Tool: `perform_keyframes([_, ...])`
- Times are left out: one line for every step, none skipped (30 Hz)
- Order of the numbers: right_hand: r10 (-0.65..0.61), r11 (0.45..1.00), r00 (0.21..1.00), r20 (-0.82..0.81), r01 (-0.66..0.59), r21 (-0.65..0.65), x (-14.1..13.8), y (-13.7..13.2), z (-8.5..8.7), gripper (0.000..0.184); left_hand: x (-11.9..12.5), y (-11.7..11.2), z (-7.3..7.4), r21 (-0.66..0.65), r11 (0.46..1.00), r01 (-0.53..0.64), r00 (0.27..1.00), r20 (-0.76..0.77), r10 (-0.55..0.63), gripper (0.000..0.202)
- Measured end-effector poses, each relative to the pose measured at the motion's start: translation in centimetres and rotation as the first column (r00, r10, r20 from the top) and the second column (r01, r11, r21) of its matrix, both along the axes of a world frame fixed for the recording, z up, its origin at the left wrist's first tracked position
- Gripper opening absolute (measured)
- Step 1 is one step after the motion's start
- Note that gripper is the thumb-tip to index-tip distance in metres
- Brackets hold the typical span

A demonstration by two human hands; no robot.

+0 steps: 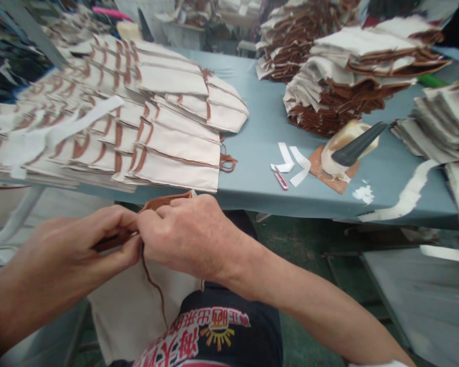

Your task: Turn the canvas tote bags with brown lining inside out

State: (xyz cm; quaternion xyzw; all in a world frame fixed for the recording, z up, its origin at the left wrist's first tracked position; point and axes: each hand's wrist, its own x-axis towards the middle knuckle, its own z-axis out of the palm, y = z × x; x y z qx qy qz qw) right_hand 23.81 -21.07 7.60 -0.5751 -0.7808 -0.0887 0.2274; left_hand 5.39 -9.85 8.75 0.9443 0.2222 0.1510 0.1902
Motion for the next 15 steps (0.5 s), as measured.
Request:
perform_keyframes([-0.005, 0.999, 1.0, -0.003, 0.005, -0.041, 0.0, 0.1, 0.2, 0.027, 0.0, -0.1, 0.0, 0.021, 1.0, 0.012, 1.0, 0.016, -0.013, 0.022])
perform_keyframes([-0.014, 0.996, 1.0, -0.016, 0.012, -0.088, 0.1, 0.2, 0.4, 0.027, 0.0, -0.2, 0.0, 0.044, 0.999, 0.028, 0.999, 0.02, -0.029, 0.022])
perform_keyframes([-0.023, 0.99, 0.999, -0.04, 0.017, -0.139, 0.1, 0.3, 0.6, 0.026, -0.1, -0.3, 0.0, 0.076, 0.996, 0.047, 0.999, 0.021, -0.049, 0.023])
perform_keyframes([-0.031, 0.982, 0.997, -0.07, 0.017, -0.186, 0.2, 0.4, 0.8, 0.026, -0.1, -0.4, 0.1, 0.117, 0.991, 0.064, 0.998, 0.022, -0.067, 0.024])
perform_keyframes([-0.04, 0.974, 0.994, -0.102, 0.017, -0.225, 0.3, 0.5, 1.0, 0.026, -0.2, -0.4, 0.1, 0.161, 0.984, 0.079, 0.996, 0.023, -0.084, 0.026])
perform_keyframes([-0.048, 0.967, 0.99, -0.135, 0.012, -0.256, 0.4, 0.5, 1.2, 0.025, -0.2, -0.5, 0.1, 0.202, 0.975, 0.093, 0.994, 0.03, -0.101, 0.026])
perform_keyframes([-0.053, 0.959, 0.984, -0.172, 0.002, -0.283, 0.4, 0.6, 1.3, 0.024, -0.2, -0.5, 0.1, 0.233, 0.967, 0.108, 0.992, 0.035, -0.119, 0.027])
perform_keyframes([-0.057, 0.95, 0.976, -0.209, -0.011, -0.311, 0.5, 0.6, 1.4, 0.021, -0.2, -0.4, 0.0, 0.261, 0.958, 0.121, 0.989, 0.045, -0.138, 0.027])
perform_keyframes([-0.065, 0.94, 0.967, -0.246, -0.023, -0.341, 0.5, 0.6, 1.4, 0.018, -0.2, -0.4, 0.0, 0.288, 0.949, 0.125, 0.988, 0.055, -0.147, 0.028])
perform_keyframes([-0.077, 0.928, 0.957, -0.278, -0.034, -0.372, 0.6, 0.7, 1.4, 0.015, -0.2, -0.4, -0.1, 0.315, 0.941, 0.124, 0.987, 0.058, -0.15, 0.029])
perform_keyframes([-0.087, 0.914, 0.949, -0.302, -0.045, -0.403, 0.5, 0.8, 1.3, 0.013, -0.1, -0.3, -0.1, 0.342, 0.931, 0.124, 0.987, 0.057, -0.152, 0.03])
perform_keyframes([-0.092, 0.902, 0.945, -0.312, -0.053, -0.428, 0.5, 0.9, 1.1, 0.011, -0.1, -0.3, -0.1, 0.368, 0.922, 0.123, 0.986, 0.059, -0.155, 0.03])
perform_keyframes([-0.094, 0.896, 0.946, -0.309, -0.055, -0.441, 0.4, 1.0, 1.0, 0.009, -0.2, -0.2, -0.1, 0.382, 0.915, 0.13, 0.985, 0.058, -0.164, 0.031])
perform_keyframes([-0.089, 0.896, 0.951, -0.297, -0.054, -0.441, 0.3, 1.1, 0.9, 0.008, -0.2, -0.1, -0.1, 0.38, 0.914, 0.139, 0.983, 0.058, -0.174, 0.03])
perform_keyframes([-0.083, 0.9, 0.955, -0.285, -0.051, -0.433, 0.3, 1.2, 0.8, 0.008, -0.3, -0.1, 0.0, 0.362, 0.919, 0.153, 0.981, 0.059, -0.186, 0.029])
